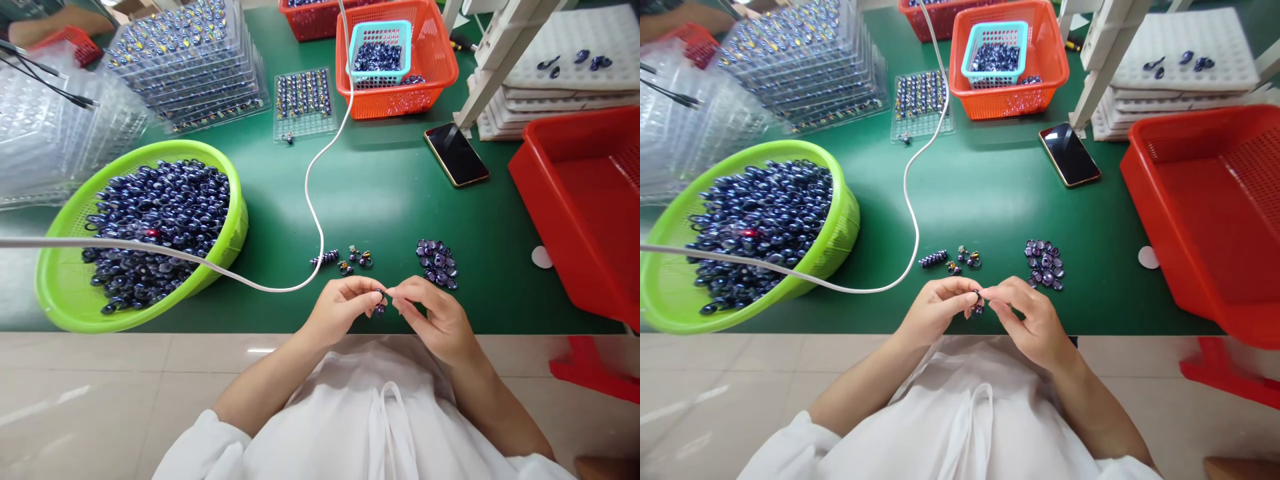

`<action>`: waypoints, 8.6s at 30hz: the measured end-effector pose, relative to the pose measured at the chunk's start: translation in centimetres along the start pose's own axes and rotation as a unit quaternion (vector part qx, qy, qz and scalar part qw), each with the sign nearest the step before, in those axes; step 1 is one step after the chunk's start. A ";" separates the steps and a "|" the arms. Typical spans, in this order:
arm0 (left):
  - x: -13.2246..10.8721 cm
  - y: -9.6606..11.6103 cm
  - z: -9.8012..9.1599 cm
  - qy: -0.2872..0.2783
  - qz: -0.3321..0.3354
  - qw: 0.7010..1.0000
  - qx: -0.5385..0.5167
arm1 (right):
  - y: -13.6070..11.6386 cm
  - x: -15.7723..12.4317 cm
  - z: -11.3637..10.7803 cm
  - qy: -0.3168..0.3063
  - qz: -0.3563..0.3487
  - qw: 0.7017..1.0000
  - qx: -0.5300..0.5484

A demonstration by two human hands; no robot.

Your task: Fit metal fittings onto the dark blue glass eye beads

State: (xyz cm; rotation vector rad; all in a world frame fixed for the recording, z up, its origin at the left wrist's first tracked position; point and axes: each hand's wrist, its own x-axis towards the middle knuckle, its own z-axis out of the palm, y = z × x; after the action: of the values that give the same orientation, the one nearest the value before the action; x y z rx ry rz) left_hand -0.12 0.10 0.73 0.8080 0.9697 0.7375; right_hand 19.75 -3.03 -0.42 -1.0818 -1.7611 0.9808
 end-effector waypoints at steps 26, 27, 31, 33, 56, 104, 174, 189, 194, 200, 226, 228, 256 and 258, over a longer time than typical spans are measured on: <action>0.7 0.8 -0.8 -0.078 -0.154 0.984 -0.055 | -1.4 1.2 -2.4 -0.129 -0.299 0.896 -0.303; 0.7 0.9 -0.8 -0.078 -0.156 0.983 -0.060 | -1.3 1.2 -2.5 -0.130 -0.297 0.897 -0.301; 0.3 1.0 -0.5 -0.079 -0.126 0.987 -0.059 | -0.8 0.7 -1.9 -0.082 -0.266 0.928 -0.248; -0.1 1.1 -0.3 -0.060 -0.087 0.994 -0.029 | -0.6 0.3 -1.2 -0.026 -0.229 0.954 -0.194; -1.4 0.4 0.5 0.018 0.243 0.938 0.248 | -0.3 -0.2 1.1 0.089 -0.159 0.969 -0.169; -1.2 -1.4 1.1 0.050 0.399 0.871 0.281 | -1.3 -0.8 3.2 0.154 0.087 0.984 0.013; -0.7 -0.6 0.8 0.030 0.350 0.903 0.246 | -0.3 -0.2 0.7 0.092 0.122 0.988 0.012; -1.3 -0.4 0.4 0.000 0.254 0.951 0.178 | -0.7 0.1 0.4 0.039 0.134 0.986 0.092; -1.4 -0.4 0.6 0.007 0.291 0.929 0.227 | -0.9 -0.1 0.5 0.046 0.131 0.988 0.072; -1.6 -0.4 0.8 0.019 0.347 0.891 0.292 | -1.2 0.0 1.4 0.067 0.135 0.981 0.122; -1.0 0.0 1.3 0.057 0.309 0.898 0.308 | -0.6 0.4 0.0 0.073 -0.137 0.948 -0.277; -0.9 0.0 1.4 0.061 0.211 0.947 0.232 | -0.6 0.3 0.2 0.087 -0.148 0.941 -0.293; -1.5 0.6 1.0 -0.060 0.065 0.981 0.174 | -0.4 -0.3 0.7 0.053 -0.159 0.959 -0.227; -1.4 0.7 1.1 -0.068 0.083 0.974 0.199 | -0.4 -0.3 0.8 0.055 -0.166 0.955 -0.241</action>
State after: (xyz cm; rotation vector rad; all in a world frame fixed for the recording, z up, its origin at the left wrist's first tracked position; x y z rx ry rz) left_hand 0.19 -0.99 2.25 1.2856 0.9465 0.6284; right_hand 18.97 -3.58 -0.46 -1.0546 -2.0578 0.2827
